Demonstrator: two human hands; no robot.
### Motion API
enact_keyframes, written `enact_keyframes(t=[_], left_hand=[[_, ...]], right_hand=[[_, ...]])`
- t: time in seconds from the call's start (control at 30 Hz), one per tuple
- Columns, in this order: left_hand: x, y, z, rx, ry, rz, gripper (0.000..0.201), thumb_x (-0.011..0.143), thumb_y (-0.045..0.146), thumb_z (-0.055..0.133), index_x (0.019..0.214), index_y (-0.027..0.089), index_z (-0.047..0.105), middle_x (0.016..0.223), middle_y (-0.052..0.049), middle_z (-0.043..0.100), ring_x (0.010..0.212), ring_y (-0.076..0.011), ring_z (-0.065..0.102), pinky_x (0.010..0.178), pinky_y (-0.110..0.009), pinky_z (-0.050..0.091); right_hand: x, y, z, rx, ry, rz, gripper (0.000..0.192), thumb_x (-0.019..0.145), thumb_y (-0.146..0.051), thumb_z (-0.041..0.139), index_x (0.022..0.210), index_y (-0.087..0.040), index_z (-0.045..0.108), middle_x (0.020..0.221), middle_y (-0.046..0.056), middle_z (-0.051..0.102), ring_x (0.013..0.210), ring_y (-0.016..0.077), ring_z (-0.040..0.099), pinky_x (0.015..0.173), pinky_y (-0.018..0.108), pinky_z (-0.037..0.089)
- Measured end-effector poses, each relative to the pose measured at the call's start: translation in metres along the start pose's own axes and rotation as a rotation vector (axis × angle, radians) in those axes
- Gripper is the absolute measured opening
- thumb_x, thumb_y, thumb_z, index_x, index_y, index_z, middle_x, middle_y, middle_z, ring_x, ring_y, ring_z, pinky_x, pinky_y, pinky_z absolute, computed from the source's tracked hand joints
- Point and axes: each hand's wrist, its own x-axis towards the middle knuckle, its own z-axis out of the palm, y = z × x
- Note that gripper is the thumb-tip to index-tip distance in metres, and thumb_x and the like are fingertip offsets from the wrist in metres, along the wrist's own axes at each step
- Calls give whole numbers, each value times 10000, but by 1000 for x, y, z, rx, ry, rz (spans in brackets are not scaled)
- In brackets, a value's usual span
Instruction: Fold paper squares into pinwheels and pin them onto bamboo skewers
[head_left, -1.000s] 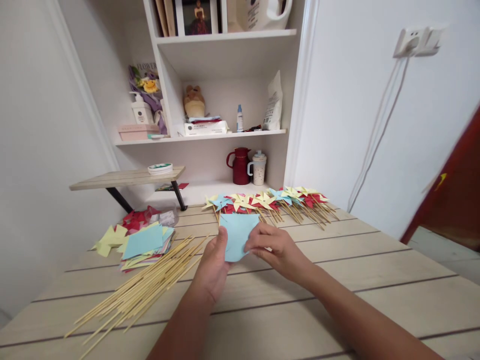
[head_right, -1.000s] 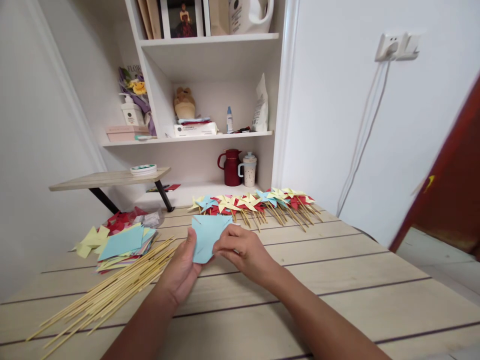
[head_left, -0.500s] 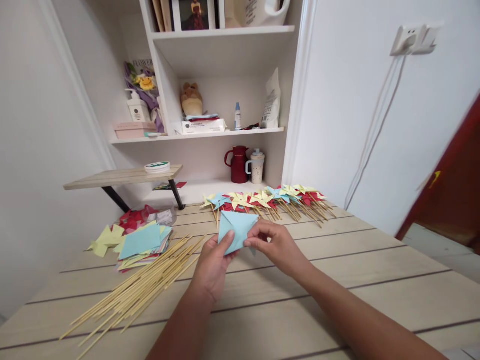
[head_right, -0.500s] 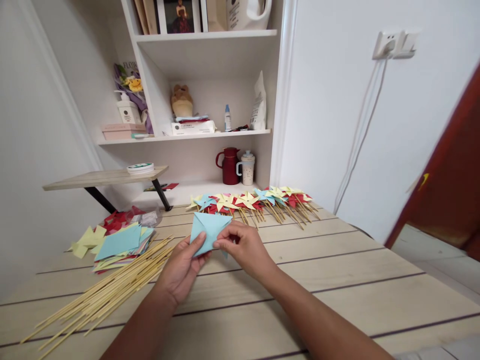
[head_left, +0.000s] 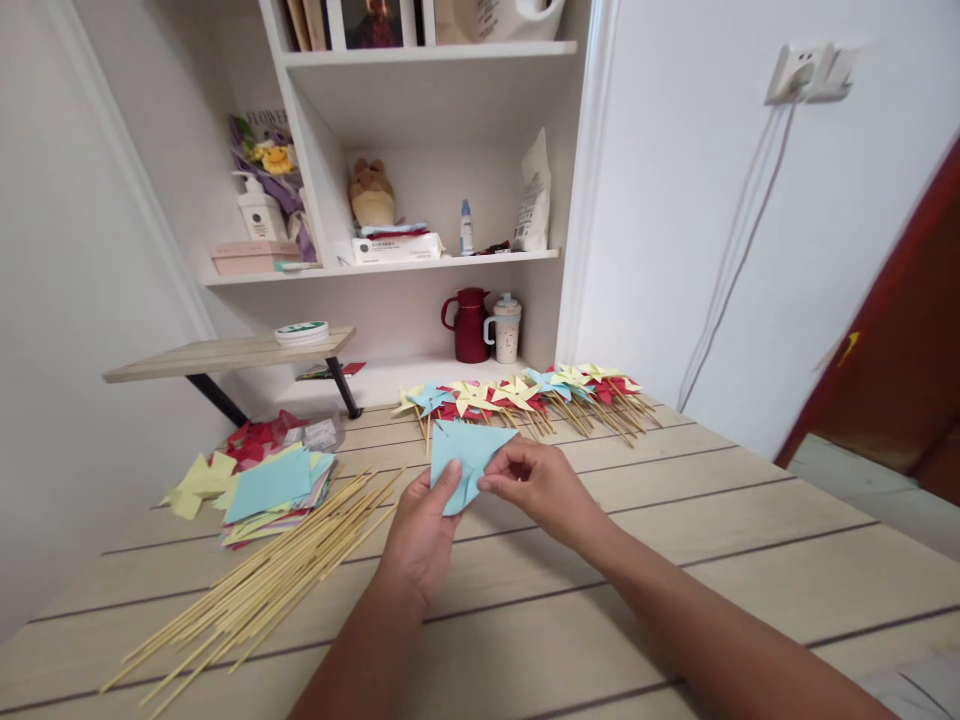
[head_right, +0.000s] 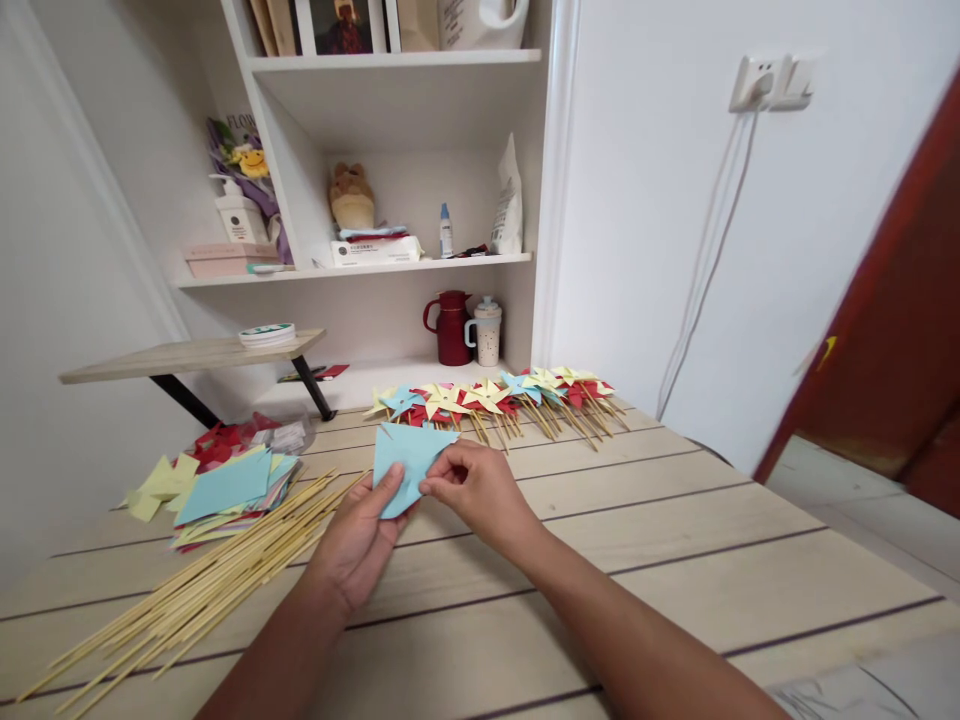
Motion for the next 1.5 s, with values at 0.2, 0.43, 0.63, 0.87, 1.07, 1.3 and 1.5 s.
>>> enact_keyframes(t=[0.2,0.43,0.63,0.87,1.07,1.3,1.5], left_hand=[[-1,-2,2,-3,-32,16,391,717,226,811,1081,140,697,1082,-112,731,1048,-209,657,1034,-358,430],[0,-3,4,72,86,87,424,658,187,827,1063,158,704,969,-67,746,907,-162,666,956,-318,456],[-1,1,3,287,161,176,433,641,251,834,1054,169,733,988,-72,754,870,-189,668,865,-300,475],[-3,4,4,406,139,206,404,647,277,828,1036,192,753,991,-72,757,901,-214,672,862,-308,473],[-5,5,5,441,121,184,423,659,286,825,1057,174,739,992,-80,753,896,-214,669,847,-306,483],[-7,5,8,368,186,170,547,624,282,855,1144,198,707,1085,-92,718,915,-216,665,815,-299,502],[-4,11,6,141,228,291,696,734,457,773,1364,311,515,1316,-83,575,1122,-212,601,901,-290,481]], right_hand=[[-1,-2,0,5,8,-13,143,742,-189,729,630,-188,638,653,-20,578,631,129,510,582,252,368],[-2,-1,4,2,-5,-22,167,756,-193,730,625,-191,626,658,-16,598,638,133,517,582,256,375],[-2,-7,-7,-115,213,-191,186,806,-304,720,981,-244,701,895,41,580,812,190,565,718,329,469],[3,-12,-24,-86,129,-234,400,784,-417,744,1160,-301,672,1250,73,593,1226,279,499,1050,458,377],[3,-8,-20,-11,-15,-142,165,748,-371,772,826,-230,735,900,42,702,901,230,617,824,363,458],[1,-7,-11,49,-36,35,178,763,-349,711,706,-180,703,713,14,640,693,170,543,623,276,394],[1,-6,-1,518,37,273,253,678,-376,772,797,-158,723,735,23,691,647,165,575,627,282,417]])
